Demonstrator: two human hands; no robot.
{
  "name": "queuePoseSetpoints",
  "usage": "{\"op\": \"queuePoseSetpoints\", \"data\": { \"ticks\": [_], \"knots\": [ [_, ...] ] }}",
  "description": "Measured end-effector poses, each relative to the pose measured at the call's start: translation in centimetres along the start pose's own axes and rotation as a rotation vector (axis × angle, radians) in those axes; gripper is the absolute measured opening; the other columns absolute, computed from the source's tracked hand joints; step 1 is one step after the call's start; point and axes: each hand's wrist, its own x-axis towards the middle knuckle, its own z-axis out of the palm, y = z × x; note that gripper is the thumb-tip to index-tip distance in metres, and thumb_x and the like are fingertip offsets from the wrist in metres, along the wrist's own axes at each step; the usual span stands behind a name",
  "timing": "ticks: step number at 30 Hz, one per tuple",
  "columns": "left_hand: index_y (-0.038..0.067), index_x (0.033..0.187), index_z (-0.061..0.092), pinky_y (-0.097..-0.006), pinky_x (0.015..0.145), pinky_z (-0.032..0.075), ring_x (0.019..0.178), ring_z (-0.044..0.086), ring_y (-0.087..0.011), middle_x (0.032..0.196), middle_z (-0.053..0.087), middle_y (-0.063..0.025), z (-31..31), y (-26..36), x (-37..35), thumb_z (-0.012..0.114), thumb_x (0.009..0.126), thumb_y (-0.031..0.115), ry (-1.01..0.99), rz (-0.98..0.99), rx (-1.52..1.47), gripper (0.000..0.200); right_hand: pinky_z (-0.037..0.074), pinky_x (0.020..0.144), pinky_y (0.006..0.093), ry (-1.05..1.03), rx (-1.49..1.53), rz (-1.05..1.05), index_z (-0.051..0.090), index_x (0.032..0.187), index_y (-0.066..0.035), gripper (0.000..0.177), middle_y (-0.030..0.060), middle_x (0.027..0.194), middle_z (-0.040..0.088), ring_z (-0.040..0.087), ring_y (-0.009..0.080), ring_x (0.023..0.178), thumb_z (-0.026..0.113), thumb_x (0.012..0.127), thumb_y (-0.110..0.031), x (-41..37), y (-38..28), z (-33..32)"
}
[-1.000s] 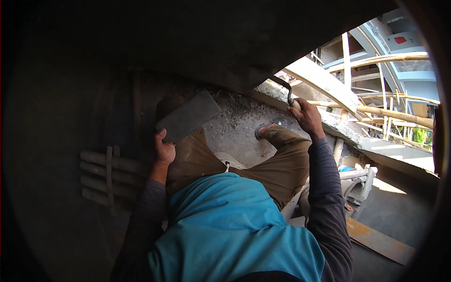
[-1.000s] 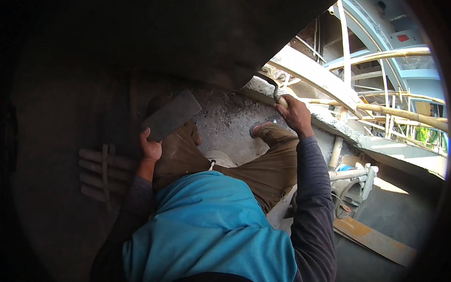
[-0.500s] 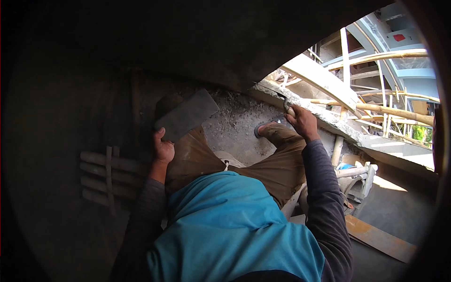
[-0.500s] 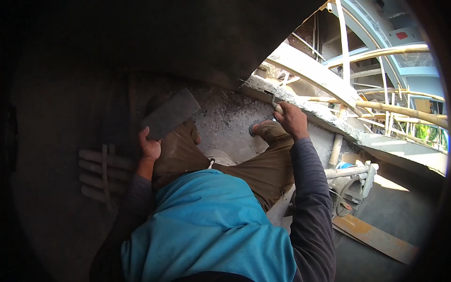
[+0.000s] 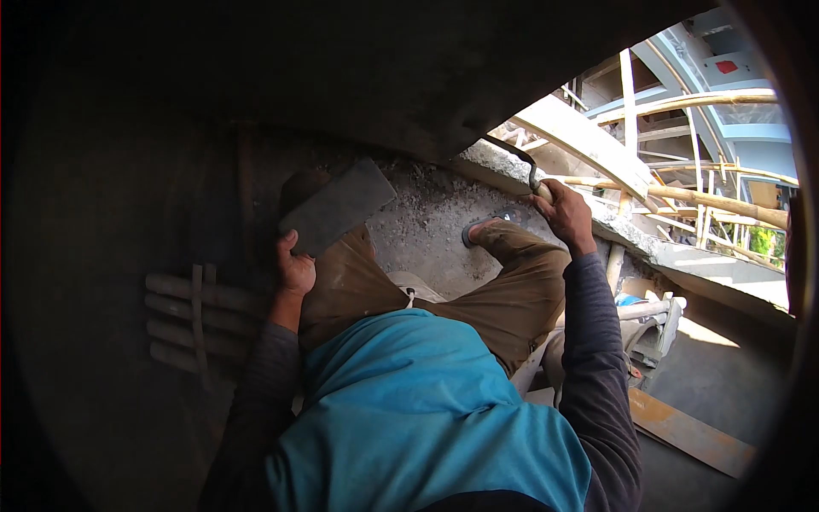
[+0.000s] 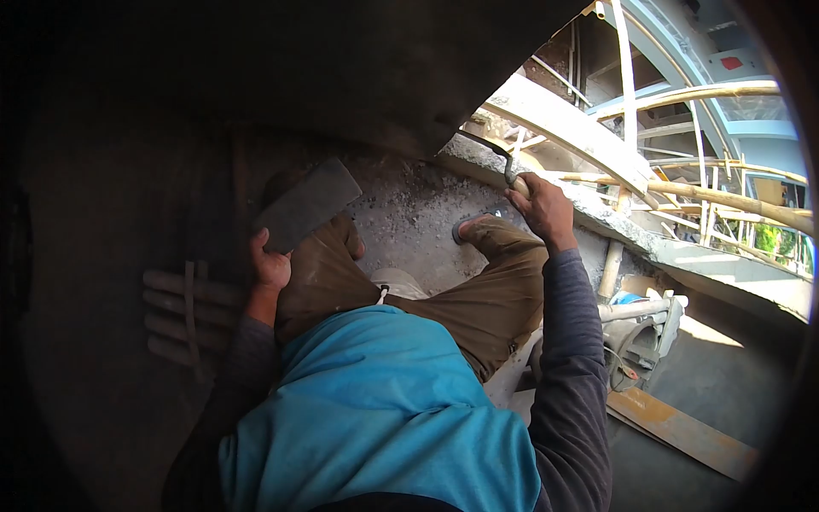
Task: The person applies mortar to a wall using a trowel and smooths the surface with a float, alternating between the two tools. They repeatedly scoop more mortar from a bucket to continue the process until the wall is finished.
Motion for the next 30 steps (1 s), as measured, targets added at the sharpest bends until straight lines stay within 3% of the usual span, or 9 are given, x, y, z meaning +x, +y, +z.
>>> {"op": "queuePoseSetpoints", "data": {
  "ticks": [2, 7, 12, 14, 19, 24, 27, 30],
  "knots": [
    [0.012, 0.11, 0.063, -0.0296, 0.088, 0.047, 0.102, 0.061, -0.0148, 0.111, 0.064, -0.0005, 1.1, 0.4, -0.5, 0.064, 0.082, 0.025, 0.0, 0.001, -0.034, 0.031, 0.052, 0.072, 0.0417, 0.042, 0.043, -0.008, 0.067, 0.11, -0.015, 0.04, 0.0129, 0.092, 0.071, 0.068, 0.032, 0.086, 0.069, 0.084, -0.045, -0.6, -0.3, -1.3],
    [0.011, 0.111, 0.063, -0.0301, 0.091, 0.046, 0.104, 0.06, -0.0155, 0.112, 0.064, -0.0012, 0.3, 0.3, -0.2, 0.064, 0.081, 0.026, 0.002, -0.024, -0.048, 0.034, 0.053, 0.068, 0.0393, 0.274, 0.273, -0.155, 0.068, 0.11, -0.012, 0.038, 0.0127, 0.087, 0.07, 0.069, 0.0297, 0.079, 0.07, 0.084, -0.04, -1.8, -0.1, -1.8],
    [0.011, 0.112, 0.063, -0.0306, 0.091, 0.046, 0.105, 0.06, -0.0155, 0.112, 0.064, -0.0009, 0.5, 0.2, 0.0, 0.064, 0.081, 0.026, -0.008, -0.009, -0.035, 0.035, 0.052, 0.077, 0.0417, 0.041, 0.041, -0.114, 0.066, 0.111, -0.013, 0.037, 0.0128, 0.097, 0.069, 0.066, 0.032, 0.092, 0.069, 0.084, -0.038, -1.1, -0.7, 1.6],
    [0.011, 0.122, 0.057, -0.0384, 0.095, 0.045, 0.112, 0.058, -0.0206, 0.121, 0.062, -0.0036, -0.5, -0.3, 0.5, 0.065, 0.083, 0.033, -0.024, 0.031, 0.02, 0.045, 0.052, 0.078, 0.0434, -0.049, -0.018, -0.083, 0.065, 0.111, -0.015, 0.036, 0.0127, 0.097, 0.069, 0.066, 0.0323, 0.094, 0.066, 0.084, -0.04, 0.1, -0.8, 3.6],
    [0.011, 0.122, 0.057, -0.0383, 0.096, 0.044, 0.113, 0.057, -0.0202, 0.123, 0.061, -0.0035, -1.1, -0.4, 0.4, 0.065, 0.083, 0.034, 0.028, 0.03, 0.058, 0.046, 0.052, 0.078, 0.0436, -0.064, -0.053, -0.041, 0.065, 0.112, -0.016, 0.037, 0.0128, 0.098, 0.07, 0.066, 0.0323, 0.094, 0.066, 0.085, -0.041, 2.1, -0.1, 5.9],
    [0.012, 0.122, 0.057, -0.0372, 0.095, 0.044, 0.113, 0.057, -0.0197, 0.122, 0.061, -0.003, -1.3, -0.4, 0.5, 0.065, 0.083, 0.034, -0.008, -0.019, -0.002, 0.045, 0.052, 0.077, 0.043, -0.001, -0.035, -0.047, 0.067, 0.11, -0.016, 0.036, 0.0117, 0.099, 0.07, 0.067, 0.0322, 0.092, 0.066, 0.086, -0.043, 1.7, -1.3, 2.5],
    [0.011, 0.123, 0.057, -0.0366, 0.096, 0.044, 0.113, 0.058, -0.0197, 0.122, 0.061, -0.003, -0.6, -0.1, 0.2, 0.064, 0.084, 0.034, -0.049, -0.03, -0.02, 0.045, 0.052, 0.074, 0.0418, 0.051, 0.139, -0.057, 0.067, 0.108, -0.014, 0.037, 0.0127, 0.096, 0.07, 0.067, 0.0327, 0.088, 0.068, 0.085, -0.043, 0.4, -3.1, -0.4],
    [0.013, 0.111, 0.063, -0.0295, 0.086, 0.047, 0.102, 0.061, -0.0137, 0.111, 0.064, 0.0011, 0.6, 0.3, -0.3, 0.063, 0.083, 0.026, -0.013, 0.0, -0.022, 0.031, 0.053, 0.072, 0.0417, 0.129, 0.241, -0.136, 0.067, 0.108, -0.015, 0.036, 0.0126, 0.095, 0.07, 0.067, 0.0327, 0.087, 0.068, 0.085, -0.042, 0.0, -2.6, 1.0]
  ]
}}
